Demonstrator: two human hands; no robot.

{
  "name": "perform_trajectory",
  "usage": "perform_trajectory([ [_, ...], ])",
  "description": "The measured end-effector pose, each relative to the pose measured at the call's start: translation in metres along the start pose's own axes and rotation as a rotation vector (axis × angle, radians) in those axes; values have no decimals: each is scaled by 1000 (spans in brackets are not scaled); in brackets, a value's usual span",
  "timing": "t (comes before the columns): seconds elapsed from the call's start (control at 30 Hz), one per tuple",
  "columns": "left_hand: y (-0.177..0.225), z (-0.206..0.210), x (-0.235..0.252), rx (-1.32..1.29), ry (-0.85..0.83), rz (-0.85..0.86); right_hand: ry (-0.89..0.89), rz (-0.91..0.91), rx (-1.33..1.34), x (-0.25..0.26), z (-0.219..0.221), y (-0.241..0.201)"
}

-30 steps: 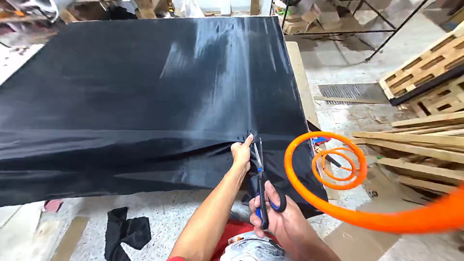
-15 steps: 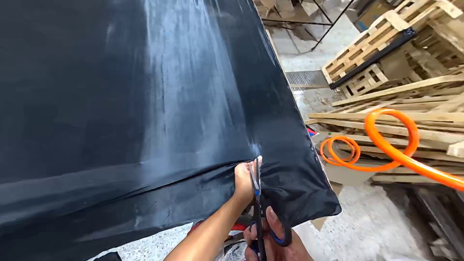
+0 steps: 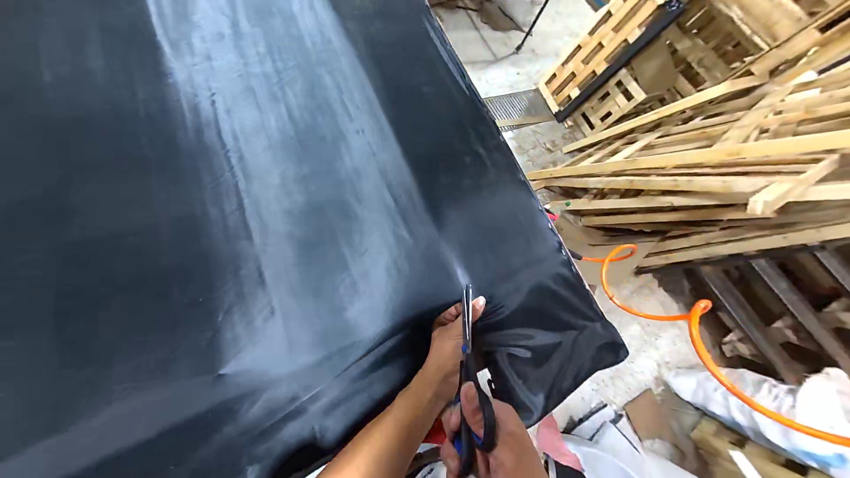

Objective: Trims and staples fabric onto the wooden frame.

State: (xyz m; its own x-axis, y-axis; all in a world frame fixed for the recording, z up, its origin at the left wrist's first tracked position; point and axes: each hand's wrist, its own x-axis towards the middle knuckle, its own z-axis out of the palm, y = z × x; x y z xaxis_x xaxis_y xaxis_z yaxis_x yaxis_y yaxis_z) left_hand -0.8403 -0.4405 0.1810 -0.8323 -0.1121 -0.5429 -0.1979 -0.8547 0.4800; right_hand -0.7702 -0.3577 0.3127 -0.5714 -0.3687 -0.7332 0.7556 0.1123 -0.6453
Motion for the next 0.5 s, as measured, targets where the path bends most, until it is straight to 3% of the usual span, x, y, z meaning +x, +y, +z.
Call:
perform_trajectory([
  [0.13, 3, 4, -2, 0, 8, -17, -35, 29, 7, -12, -5, 4],
  [0.5, -5, -10, 12, 82, -56, 53, 70, -115, 77, 40, 13, 15],
])
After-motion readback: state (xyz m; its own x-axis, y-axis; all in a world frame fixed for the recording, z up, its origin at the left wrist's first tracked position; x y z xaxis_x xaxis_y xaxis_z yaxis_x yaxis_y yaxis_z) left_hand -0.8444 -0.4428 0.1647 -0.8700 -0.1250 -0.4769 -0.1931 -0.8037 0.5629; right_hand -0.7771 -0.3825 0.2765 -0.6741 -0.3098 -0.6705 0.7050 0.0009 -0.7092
